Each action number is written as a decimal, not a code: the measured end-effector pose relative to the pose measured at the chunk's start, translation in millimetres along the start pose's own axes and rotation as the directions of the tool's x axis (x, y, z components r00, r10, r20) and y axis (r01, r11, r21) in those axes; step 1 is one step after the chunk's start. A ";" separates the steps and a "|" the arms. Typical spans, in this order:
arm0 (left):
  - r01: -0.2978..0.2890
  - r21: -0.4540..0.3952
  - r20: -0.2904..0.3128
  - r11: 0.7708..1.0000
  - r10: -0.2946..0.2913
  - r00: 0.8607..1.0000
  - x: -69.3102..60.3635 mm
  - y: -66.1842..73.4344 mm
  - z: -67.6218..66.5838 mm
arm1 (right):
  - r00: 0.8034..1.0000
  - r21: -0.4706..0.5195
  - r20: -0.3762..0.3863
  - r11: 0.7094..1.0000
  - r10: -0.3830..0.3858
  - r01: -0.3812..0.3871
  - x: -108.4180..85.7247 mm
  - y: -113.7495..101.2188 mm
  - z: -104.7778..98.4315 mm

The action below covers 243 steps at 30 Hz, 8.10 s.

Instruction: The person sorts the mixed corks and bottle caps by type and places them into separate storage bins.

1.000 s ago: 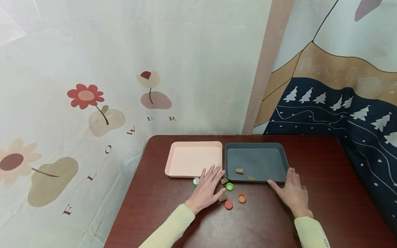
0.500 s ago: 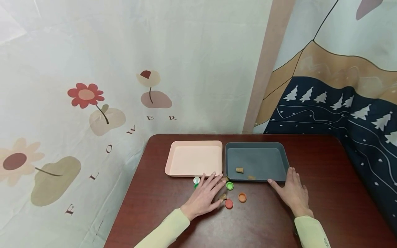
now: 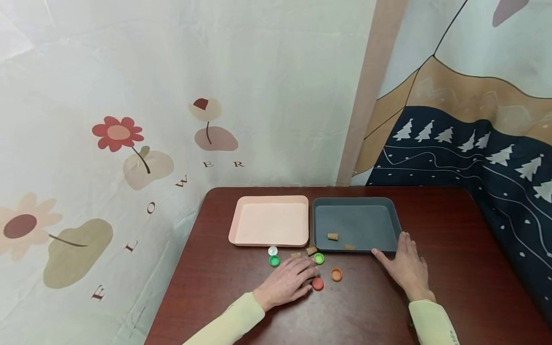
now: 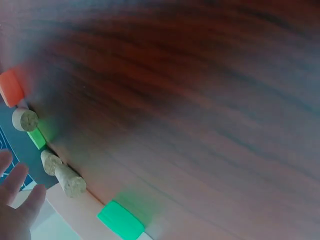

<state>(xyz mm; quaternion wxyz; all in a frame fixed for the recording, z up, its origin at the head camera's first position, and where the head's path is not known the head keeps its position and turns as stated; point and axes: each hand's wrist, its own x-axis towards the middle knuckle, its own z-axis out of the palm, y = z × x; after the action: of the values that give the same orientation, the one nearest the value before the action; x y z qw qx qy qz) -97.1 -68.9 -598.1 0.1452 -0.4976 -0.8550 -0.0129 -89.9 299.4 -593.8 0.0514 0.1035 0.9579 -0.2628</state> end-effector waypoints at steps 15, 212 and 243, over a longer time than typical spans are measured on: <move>0.116 -0.005 0.046 0.993 -0.116 0.992 7.5 7.9 4.4 | 1.000 0.011 0.013 1.000 0.011 -0.011 0.6 -0.5 -0.2; 0.730 -0.355 -0.180 0.584 -0.809 0.559 -78.9 -52.8 -16.7 | 0.825 -0.149 -0.312 0.882 -0.472 0.448 -40.5 -108.5 43.6; 0.878 -0.210 0.124 0.430 -0.879 0.461 -95.9 -57.4 -11.3 | 0.696 -0.363 -0.052 0.663 -0.716 0.655 -42.5 -187.4 119.4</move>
<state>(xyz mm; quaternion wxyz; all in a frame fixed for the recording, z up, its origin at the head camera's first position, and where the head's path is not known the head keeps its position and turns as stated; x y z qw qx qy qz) -99.2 -181.0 -605.2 0.0566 0.0053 -0.9796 -0.1925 -85.6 73.3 -597.3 -0.1274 -0.2514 0.9548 -0.0942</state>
